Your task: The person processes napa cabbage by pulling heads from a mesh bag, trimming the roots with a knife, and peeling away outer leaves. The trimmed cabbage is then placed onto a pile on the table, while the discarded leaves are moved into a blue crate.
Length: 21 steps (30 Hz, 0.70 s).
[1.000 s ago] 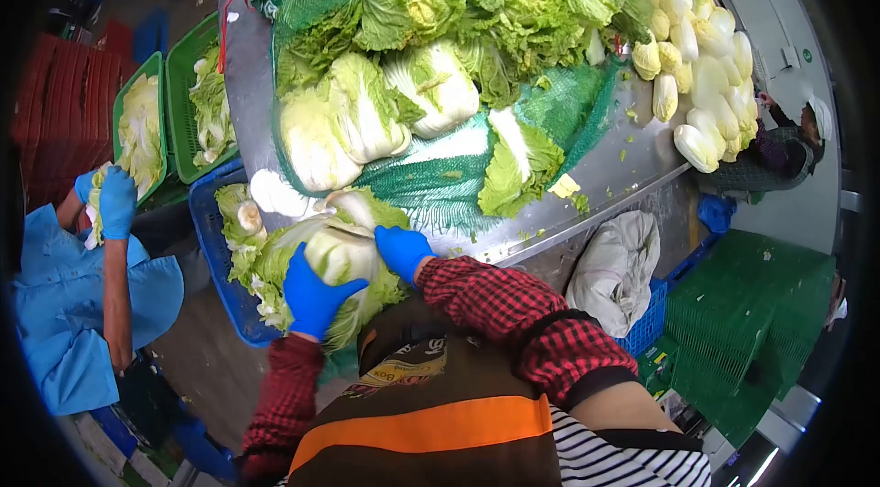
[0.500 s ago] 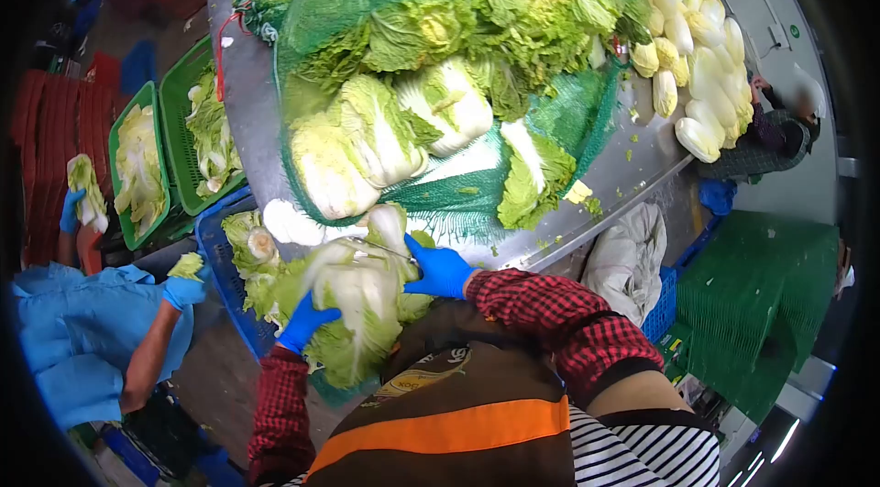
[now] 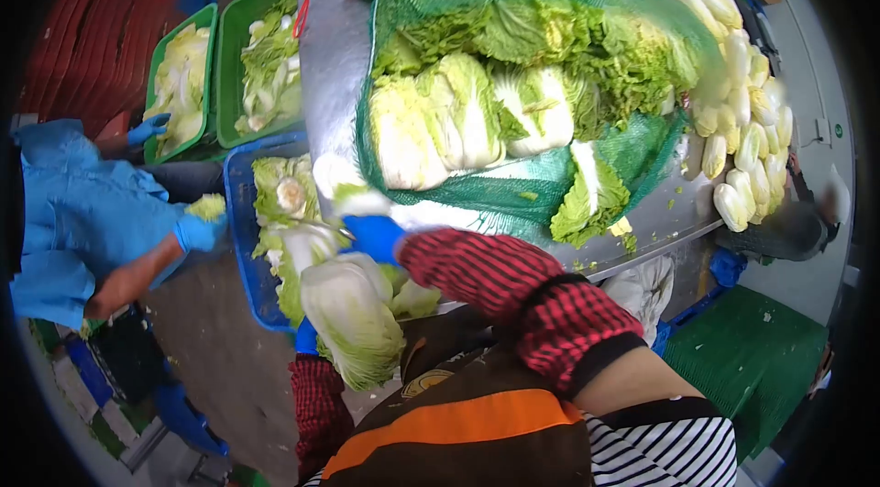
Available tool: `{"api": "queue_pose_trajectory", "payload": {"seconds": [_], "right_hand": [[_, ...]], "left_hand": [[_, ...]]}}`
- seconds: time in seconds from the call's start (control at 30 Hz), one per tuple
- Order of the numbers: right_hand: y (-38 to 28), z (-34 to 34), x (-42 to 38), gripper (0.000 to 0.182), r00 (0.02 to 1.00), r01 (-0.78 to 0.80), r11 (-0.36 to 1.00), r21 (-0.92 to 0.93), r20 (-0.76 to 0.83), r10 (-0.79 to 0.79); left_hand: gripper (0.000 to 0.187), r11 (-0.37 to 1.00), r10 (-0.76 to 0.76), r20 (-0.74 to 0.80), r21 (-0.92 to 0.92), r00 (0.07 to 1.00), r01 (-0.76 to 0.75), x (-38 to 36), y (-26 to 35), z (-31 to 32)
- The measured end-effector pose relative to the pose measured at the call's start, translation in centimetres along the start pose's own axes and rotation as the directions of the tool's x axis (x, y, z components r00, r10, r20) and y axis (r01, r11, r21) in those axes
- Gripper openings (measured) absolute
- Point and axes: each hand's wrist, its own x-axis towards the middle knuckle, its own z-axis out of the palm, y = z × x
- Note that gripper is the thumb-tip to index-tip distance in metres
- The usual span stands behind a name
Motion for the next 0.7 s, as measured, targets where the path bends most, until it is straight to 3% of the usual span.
{"api": "queue_pose_trajectory", "payload": {"seconds": [0.03,0.07,0.1,0.13,0.2,0.23,0.3,0.33,0.37,0.4,0.47,0.53,0.57,0.6,0.63,0.67,0.7], "right_hand": [[-0.1,0.8,2.6,0.05,0.995,0.098,0.993,0.071,-0.033,-0.096],[-2.0,-1.2,4.4,0.06,0.992,0.006,0.989,0.147,0.126,-0.024],[-3.8,-2.8,5.5,0.069,0.989,-0.057,0.993,0.103,0.145,0.042],[-3.6,-2.7,6.6,0.073,1.0,0.002,0.988,0.157,0.021,-0.005],[-2.4,-4.2,6.2,0.059,0.975,0.108,0.979,0.175,-0.212,-0.07],[-2.4,-5.8,4.8,0.059,0.974,0.107,0.981,0.162,-0.216,-0.071],[-2.5,-9.4,0.4,0.057,0.98,-0.047,0.89,0.453,-0.153,0.129],[-2.8,-10.8,-2.2,0.055,0.976,-0.082,0.902,0.423,-0.148,0.158],[-3.1,-12.2,-4.7,0.052,0.972,-0.115,0.913,0.39,-0.146,0.185],[-3.2,-12.8,-7.2,0.051,0.956,-0.22,0.855,0.469,-0.072,0.285],[-0.9,-11.9,-10.8,0.054,0.916,-0.369,0.726,0.581,0.094,0.391],[3.2,-8.0,-13.2,0.059,0.953,-0.243,0.93,0.277,-0.111,0.282],[2.7,-7.9,-14.1,0.063,0.915,-0.326,0.9,0.289,-0.144,0.378],[3.1,-8.0,-14.3,0.063,0.908,-0.328,0.894,0.305,-0.159,0.388],[3.5,-7.9,-14.6,0.062,0.899,-0.337,0.861,0.381,-0.141,0.414],[3.8,-7.6,-15.2,0.062,0.892,-0.343,0.823,0.454,-0.117,0.436],[3.1,-8.1,-15.8,0.058,0.896,-0.319,0.801,0.507,-0.114,0.429]], "left_hand": [[0.051,0.887,-0.053,-0.067,-0.462,0.996,0.016,-1.8,0.1,1.4],[0.051,0.891,-0.057,-0.084,-0.455,0.995,0.012,-3.1,0.8,1.9],[0.053,0.877,-0.026,-0.112,-0.48,0.993,-0.031,-4.1,1.7,2.8],[0.054,0.86,0.003,-0.137,-0.505,0.991,-0.072,-5.0,2.7,3.7],[0.057,0.81,0.07,-0.17,-0.565,0.983,-0.155,-5.1,4.4,6.0],[0.059,0.78,0.102,-0.179,-0.596,0.979,-0.191,-4.6,5.1,7.0],[0.06,0.745,0.138,-0.167,-0.632,0.976,-0.214,-2.5,6.7,7.5],[0.069,0.942,0.216,-0.02,-0.26,0.976,-0.213,-1.7,8.1,5.8],[0.077,0.954,0.231,0.152,0.157,0.961,-0.254,-0.4,9.2,5.5],[0.077,0.955,0.228,0.173,0.153,0.958,-0.255,0.4,12.0,8.4],[0.094,0.815,0.144,0.425,0.461,0.893,-0.351,0.3,18.6,16.8],[0.096,0.703,0.155,0.444,0.577,0.882,-0.414,4.7,14.6,18.2],[0.095,0.741,0.125,0.359,0.586,0.925,-0.328,5.0,15.1,19.7],[0.095,0.73,0.112,0.373,0.598,0.921,-0.33,4.8,15.8,20.3],[0.097,0.42,0.307,0.318,0.8,0.897,-0.428,3.9,16.4,21.0],[0.099,0.056,0.495,0.325,0.913,0.806,-0.403,2.6,16.8,21.6],[0.103,0.034,0.604,0.261,0.936,0.753,-0.351,1.0,16.8,22.6]]}}
